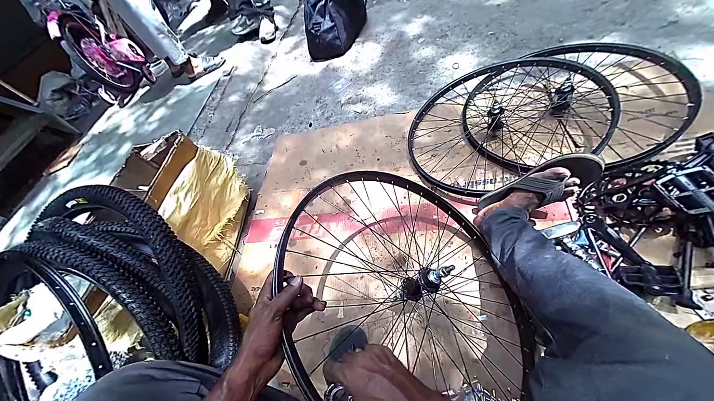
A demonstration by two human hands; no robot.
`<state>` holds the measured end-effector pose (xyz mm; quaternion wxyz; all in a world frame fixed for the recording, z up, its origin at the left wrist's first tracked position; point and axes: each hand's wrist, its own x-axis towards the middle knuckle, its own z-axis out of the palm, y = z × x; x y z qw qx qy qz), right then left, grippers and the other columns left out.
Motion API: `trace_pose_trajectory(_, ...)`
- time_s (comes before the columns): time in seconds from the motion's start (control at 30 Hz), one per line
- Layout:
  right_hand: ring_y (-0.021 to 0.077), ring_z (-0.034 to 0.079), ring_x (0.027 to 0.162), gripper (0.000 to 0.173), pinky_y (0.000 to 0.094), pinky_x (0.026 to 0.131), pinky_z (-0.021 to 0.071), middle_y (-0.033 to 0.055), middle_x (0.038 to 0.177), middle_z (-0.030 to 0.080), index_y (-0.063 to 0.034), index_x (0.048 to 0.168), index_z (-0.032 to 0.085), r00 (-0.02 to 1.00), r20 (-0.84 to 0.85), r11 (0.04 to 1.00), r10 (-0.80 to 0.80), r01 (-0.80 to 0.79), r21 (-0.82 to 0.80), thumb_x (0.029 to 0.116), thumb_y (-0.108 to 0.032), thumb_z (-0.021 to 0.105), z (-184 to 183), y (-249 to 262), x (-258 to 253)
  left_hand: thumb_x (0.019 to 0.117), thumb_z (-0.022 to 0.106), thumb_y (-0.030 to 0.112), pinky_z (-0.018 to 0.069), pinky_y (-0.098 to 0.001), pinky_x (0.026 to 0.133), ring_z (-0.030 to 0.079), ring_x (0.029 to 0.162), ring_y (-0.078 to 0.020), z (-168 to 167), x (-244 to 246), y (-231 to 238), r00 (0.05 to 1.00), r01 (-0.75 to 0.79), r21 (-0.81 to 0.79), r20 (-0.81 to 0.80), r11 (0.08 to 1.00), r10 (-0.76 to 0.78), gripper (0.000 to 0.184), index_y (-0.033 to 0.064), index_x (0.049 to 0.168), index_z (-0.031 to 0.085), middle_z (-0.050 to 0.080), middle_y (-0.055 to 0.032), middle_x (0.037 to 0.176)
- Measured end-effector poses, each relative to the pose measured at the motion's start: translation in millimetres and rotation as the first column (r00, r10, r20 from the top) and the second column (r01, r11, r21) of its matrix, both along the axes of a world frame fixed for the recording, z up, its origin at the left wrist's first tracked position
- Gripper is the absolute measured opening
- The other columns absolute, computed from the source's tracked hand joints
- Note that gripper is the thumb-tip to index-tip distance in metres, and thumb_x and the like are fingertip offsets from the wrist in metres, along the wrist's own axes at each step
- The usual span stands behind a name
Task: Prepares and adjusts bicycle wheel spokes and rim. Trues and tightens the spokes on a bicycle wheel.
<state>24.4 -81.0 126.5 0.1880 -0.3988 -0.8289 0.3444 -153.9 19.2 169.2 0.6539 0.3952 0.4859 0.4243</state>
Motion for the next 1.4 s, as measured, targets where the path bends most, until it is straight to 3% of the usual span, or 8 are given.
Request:
trace_pose_trajectory(0.13, 0.0235, 0.065, 0.097, 0.037, 0.0457, 0.088, 0.0536, 0.0101, 0.109, 0.065, -0.0081, 0.115, 0.068, 0.942, -0.255, 0.929, 0.218, -0.280, -0.240, 0.0885, -0.029, 0.082, 13, 19, 35, 0.1071, 0.046, 0.014, 0.0599, -0.0447, 0.084, 0.068, 0.078, -0.0258, 1, -2, 0, 1.000, -0.002, 0.011, -0.022, 1.000, 0.003, 0.010, 0.0069, 0.112, 0.050, 0.062, -0.0118, 0.082)
trace_pose_trajectory(0.3, 0.0342, 0.069, 0.084, 0.025, 0.0554, 0.075, 0.0553, 0.0144, 0.090, 0.068, -0.0075, 0.112, 0.063, 0.997, -0.051, 0.998, -0.057, 0.055, -0.041, 0.0883, -0.005, 0.068, 0, -1, 0, 0.1067, 0.047, 0.014, 0.0600, -0.0442, 0.084, 0.069, 0.077, -0.0249, 0, -1, 1, 1.000, 0.002, 0.011, -0.017, 1.000, -0.002, 0.009, 0.0075, 0.113, 0.050, 0.063, -0.0118, 0.082)
trace_pose_trajectory(0.47, 0.0260, 0.066, 0.094, 0.037, 0.0482, 0.088, 0.0534, 0.0121, 0.105, 0.066, -0.0069, 0.116, 0.066, 0.944, -0.239, 0.937, 0.227, -0.279, -0.209, 0.0892, -0.027, 0.081, 11, 19, 33, 0.1068, 0.046, 0.013, 0.0598, -0.0456, 0.085, 0.069, 0.077, -0.0253, 0, -2, 0, 1.000, 0.006, 0.014, -0.012, 1.000, -0.006, 0.010, 0.0073, 0.114, 0.049, 0.062, -0.0118, 0.083)
trace_pose_trajectory(0.63, 0.0347, 0.069, 0.086, 0.029, 0.0548, 0.075, 0.0555, 0.0150, 0.094, 0.068, -0.0073, 0.117, 0.061, 0.997, -0.049, 0.996, -0.054, 0.050, -0.075, 0.0882, -0.006, 0.069, 5, 1, 4, 0.1067, 0.047, 0.013, 0.0599, -0.0442, 0.084, 0.069, 0.077, -0.0247, 1, 1, 0, 1.000, 0.007, 0.019, -0.010, 1.000, -0.006, 0.010, 0.0072, 0.113, 0.051, 0.063, -0.0116, 0.083)
trace_pose_trajectory(0.83, 0.0211, 0.065, 0.100, 0.033, 0.0432, 0.092, 0.0529, 0.0087, 0.109, 0.067, -0.0067, 0.112, 0.069, 0.924, -0.324, 0.921, 0.202, -0.291, -0.258, 0.0899, -0.028, 0.080, 11, 21, 39, 0.1068, 0.046, 0.014, 0.0597, -0.0448, 0.086, 0.069, 0.078, -0.0254, 1, -2, -1, 1.000, 0.019, 0.019, -0.018, 1.000, -0.018, 0.010, 0.0073, 0.114, 0.050, 0.063, -0.0118, 0.083)
trace_pose_trajectory(1.0, 0.0342, 0.069, 0.084, 0.020, 0.0556, 0.073, 0.0551, 0.0141, 0.090, 0.068, -0.0073, 0.108, 0.065, 0.998, -0.050, 1.000, -0.023, 0.022, -0.016, 0.0887, -0.008, 0.069, -1, 2, 3, 0.1069, 0.046, 0.013, 0.0599, -0.0450, 0.084, 0.069, 0.077, -0.0263, 1, -1, 1, 1.000, 0.014, 0.021, -0.020, 1.000, -0.013, 0.010, 0.0066, 0.113, 0.050, 0.063, -0.0134, 0.083)
trace_pose_trajectory(1.17, 0.0314, 0.067, 0.100, 0.041, 0.0564, 0.094, 0.0505, 0.0123, 0.106, 0.069, -0.0078, 0.125, 0.060, 0.940, -0.148, 0.940, 0.306, -0.323, -0.110, 0.0935, -0.029, 0.075, 11, 13, 31, 0.1098, 0.042, 0.027, 0.0574, -0.0482, 0.094, 0.070, 0.108, -0.0315, 3, -4, 16, 0.996, 0.049, 0.007, -0.071, 0.999, -0.048, 0.042, 0.0121, 0.149, 0.040, 0.067, -0.0179, 0.124)
trace_pose_trajectory(1.4, 0.0264, 0.066, 0.099, 0.024, 0.0481, 0.090, 0.0531, 0.0117, 0.105, 0.067, -0.0059, 0.108, 0.069, 0.957, -0.211, 0.966, 0.199, -0.228, -0.123, 0.1018, -0.028, 0.064, 10, 21, 35, 0.1082, 0.046, 0.014, 0.0553, -0.0437, 0.099, 0.067, 0.118, -0.0297, 9, 2, 25, 0.999, -0.039, -0.040, 0.011, 0.998, 0.040, 0.035, 0.0084, 0.143, 0.049, 0.060, -0.0139, 0.142)
